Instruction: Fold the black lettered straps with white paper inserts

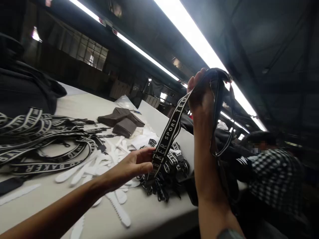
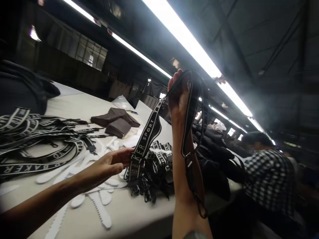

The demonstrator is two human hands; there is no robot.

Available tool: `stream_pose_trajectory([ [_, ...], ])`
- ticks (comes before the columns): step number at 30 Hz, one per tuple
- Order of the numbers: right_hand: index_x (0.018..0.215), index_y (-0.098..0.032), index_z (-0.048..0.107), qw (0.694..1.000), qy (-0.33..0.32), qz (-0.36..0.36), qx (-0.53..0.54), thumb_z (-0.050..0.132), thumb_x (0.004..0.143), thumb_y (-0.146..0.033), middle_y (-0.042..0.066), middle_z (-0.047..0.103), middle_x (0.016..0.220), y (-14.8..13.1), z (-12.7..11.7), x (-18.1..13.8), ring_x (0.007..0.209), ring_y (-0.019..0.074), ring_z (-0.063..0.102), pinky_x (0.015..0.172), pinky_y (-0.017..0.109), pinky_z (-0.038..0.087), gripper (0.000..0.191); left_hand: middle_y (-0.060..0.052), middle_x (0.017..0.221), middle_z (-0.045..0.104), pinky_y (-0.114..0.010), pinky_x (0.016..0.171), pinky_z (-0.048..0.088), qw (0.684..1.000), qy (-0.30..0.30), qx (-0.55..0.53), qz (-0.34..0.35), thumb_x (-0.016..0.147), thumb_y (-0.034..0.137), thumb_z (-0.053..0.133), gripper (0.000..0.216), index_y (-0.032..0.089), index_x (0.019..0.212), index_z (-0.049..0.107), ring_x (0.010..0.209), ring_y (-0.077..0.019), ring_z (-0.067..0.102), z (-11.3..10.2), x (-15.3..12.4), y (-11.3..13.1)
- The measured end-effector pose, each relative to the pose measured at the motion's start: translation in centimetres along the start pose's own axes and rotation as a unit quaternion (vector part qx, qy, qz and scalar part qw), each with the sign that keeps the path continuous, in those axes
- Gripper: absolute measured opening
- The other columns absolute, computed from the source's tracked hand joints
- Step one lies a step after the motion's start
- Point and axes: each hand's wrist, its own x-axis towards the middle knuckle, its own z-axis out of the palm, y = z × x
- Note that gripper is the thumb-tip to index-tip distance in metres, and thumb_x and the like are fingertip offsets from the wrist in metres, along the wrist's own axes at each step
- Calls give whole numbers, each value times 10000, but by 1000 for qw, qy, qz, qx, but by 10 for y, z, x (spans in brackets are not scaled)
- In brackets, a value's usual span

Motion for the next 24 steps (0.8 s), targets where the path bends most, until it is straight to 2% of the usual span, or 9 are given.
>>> stream_pose_trajectory([
  [2, 847, -256, 647, 1000, -1, -6, -17, 299, 1000, -189, -84, 708, 856, -18, -11, -20, 1208, -6, 589, 1082, 233, 446, 386, -110, 1109, 689, -387, 951, 529, 995, -67, -72, -26, 832, 460, 809, 455, 167, 1151, 666, 995, -245, 664, 33, 8, 10],
  [4, 851, -261, 664, 999, -14, -30, -36, 327, 997, -211, -84, 706, 916, -35, -30, -51, 1218, 2, 582, 1098, 232, 433, 371, -65, 936, 692, -254, 806, 531, 988, -108, -104, -40, 887, 349, 776, 249, 153, 1020, 700, 845, -162, 651, 57, 7, 13],
  [8, 947, -337, 685, 993, 39, -45, -104, 634, 903, -236, -101, 697, 977, -57, -98, -141, 1026, 51, 653, 1072, 261, 486, 121, -100, 985, 704, -260, 780, 553, 963, -151, -216, -63, 1004, 293, 598, 159, 171, 1069, 676, 882, -197, 696, 77, -4, 6],
  [12, 827, -368, 688, 972, 160, 41, -168, 802, 725, -334, -70, 657, 815, -55, -193, -255, 844, 148, 660, 1004, 402, 532, 157, -75, 853, 707, -172, 578, 529, 942, -134, -281, -127, 1006, 256, 574, 136, 162, 997, 671, 634, -142, 687, 77, -1, 2],
  [15, 662, -283, 694, 947, 212, 154, -185, 836, 647, -309, -17, 689, 774, -48, -239, -326, 822, 191, 675, 983, 443, 526, 146, -46, 679, 650, -102, 479, 455, 943, -120, -248, -188, 966, 290, 640, 194, 122, 879, 681, 490, -76, 579, 83, 16, -2],
  [17, 769, -235, 760, 932, 232, 202, -190, 842, 673, -283, 55, 749, 920, -45, -246, -351, 919, 221, 696, 1006, 441, 504, 134, -36, 615, 619, -85, 431, 415, 940, -131, -203, -241, 959, 327, 657, 246, 114, 840, 686, 438, -52, 506, 97, 29, -11],
  [20, 1173, -200, 728, 932, 192, 257, -167, 785, 778, -532, 138, 705, 1223, -42, -228, -355, 1138, 261, 655, 1073, 442, 459, 519, -51, 630, 622, -103, 440, 447, 925, -175, -136, -307, 968, 378, 651, 299, 104, 859, 701, 476, -70, 511, 125, 46, -32],
  [22, 1227, -183, 695, 937, 116, 301, -137, 714, 758, -719, 140, 726, 1148, -39, -213, -346, 1064, 264, 681, 1015, 432, 507, 712, -65, 668, 631, -118, 466, 478, 921, -187, -122, -319, 958, 391, 666, 304, 95, 905, 710, 531, -91, 541, 141, 55, -42],
  [24, 1103, -153, 729, 939, 51, 323, -102, 682, 754, -763, 93, 744, 840, -36, -204, -340, 785, 223, 703, 855, 392, 576, 704, -68, 680, 633, -119, 466, 479, 925, -183, -123, -308, 941, 383, 687, 301, 86, 902, 715, 549, -97, 550, 147, 64, -44],
])
